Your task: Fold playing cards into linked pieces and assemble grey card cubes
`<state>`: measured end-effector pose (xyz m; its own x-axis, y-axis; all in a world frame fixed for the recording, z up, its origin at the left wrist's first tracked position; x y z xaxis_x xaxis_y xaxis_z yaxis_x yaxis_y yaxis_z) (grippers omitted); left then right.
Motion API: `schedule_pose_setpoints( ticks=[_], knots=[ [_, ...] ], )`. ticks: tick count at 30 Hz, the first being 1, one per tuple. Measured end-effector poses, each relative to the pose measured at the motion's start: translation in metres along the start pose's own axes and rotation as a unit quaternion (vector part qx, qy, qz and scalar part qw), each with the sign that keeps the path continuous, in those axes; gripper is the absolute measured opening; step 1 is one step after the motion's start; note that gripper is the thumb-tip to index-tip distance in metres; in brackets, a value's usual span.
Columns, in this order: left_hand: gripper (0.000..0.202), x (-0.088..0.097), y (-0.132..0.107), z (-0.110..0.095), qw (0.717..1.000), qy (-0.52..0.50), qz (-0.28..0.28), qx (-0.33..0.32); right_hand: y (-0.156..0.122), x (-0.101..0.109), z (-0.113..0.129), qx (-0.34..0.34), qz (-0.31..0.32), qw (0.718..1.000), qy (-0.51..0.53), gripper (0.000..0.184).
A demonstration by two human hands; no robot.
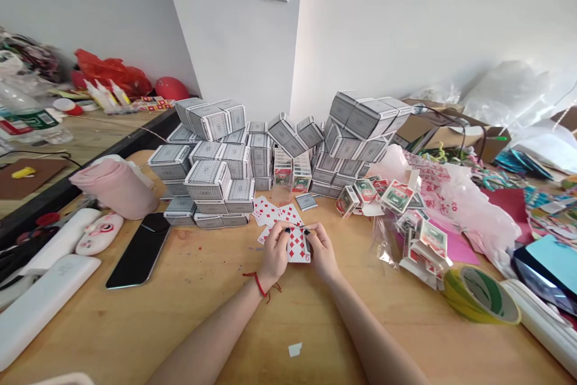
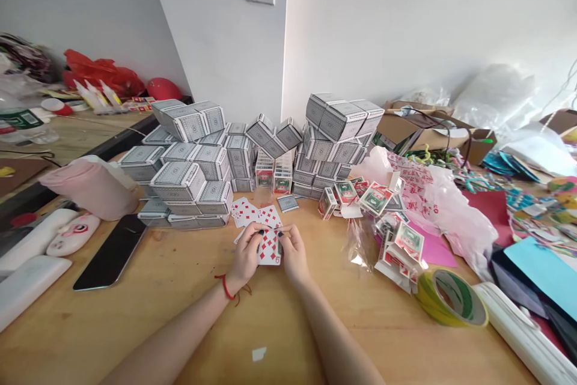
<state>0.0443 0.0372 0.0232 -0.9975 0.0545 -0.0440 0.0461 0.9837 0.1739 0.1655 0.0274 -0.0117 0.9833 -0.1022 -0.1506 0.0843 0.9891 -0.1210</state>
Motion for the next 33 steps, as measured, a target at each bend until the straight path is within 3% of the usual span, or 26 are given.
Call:
schedule_pose_setpoints(
  ticks=[8,12,18,22,29,33],
  knots=[
    [0.012,0.002,0.0,0.0,1.0,-0.011,-0.023,0.001,0.0,0.004,0.001,0.005,-0.015,1.0,0.013,0.014],
    [0.015,0.002,-0.001,-0.006,1.0,-0.006,-0.011,-0.012,-0.003,0.001,0.007,0.003,0.009,0.999,0.045,0.013],
    [0.016,0.003,-0.002,-0.016,0.998,0.017,0.031,-0.053,-0.004,-0.007,-0.011,-0.099,0.048,0.992,0.065,0.029],
    [0.02,-0.002,-0.002,-0.021,0.993,0.062,0.068,-0.073,-0.006,-0.014,-0.012,-0.127,0.109,0.983,0.076,0.032],
    [0.026,-0.001,0.0,-0.019,0.994,0.067,0.064,-0.061,-0.001,0.003,-0.008,-0.088,0.041,0.993,0.065,0.035],
    [0.02,-0.006,0.002,-0.014,0.985,0.141,0.073,-0.069,0.0,0.004,-0.006,-0.049,0.018,0.997,0.048,0.034]
  ],
)
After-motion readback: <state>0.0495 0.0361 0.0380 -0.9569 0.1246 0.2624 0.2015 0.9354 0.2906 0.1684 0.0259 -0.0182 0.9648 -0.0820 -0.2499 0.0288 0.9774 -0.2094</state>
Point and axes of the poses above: each hand's wrist, its own y-axis towards the middle knuckle, its own x-axis out of the back of the hand, z = x × y, the point moved 9 cm from there along y, towards the middle knuckle, and after that the axes turned 8 degrees about -y, right-handed, at the moved point
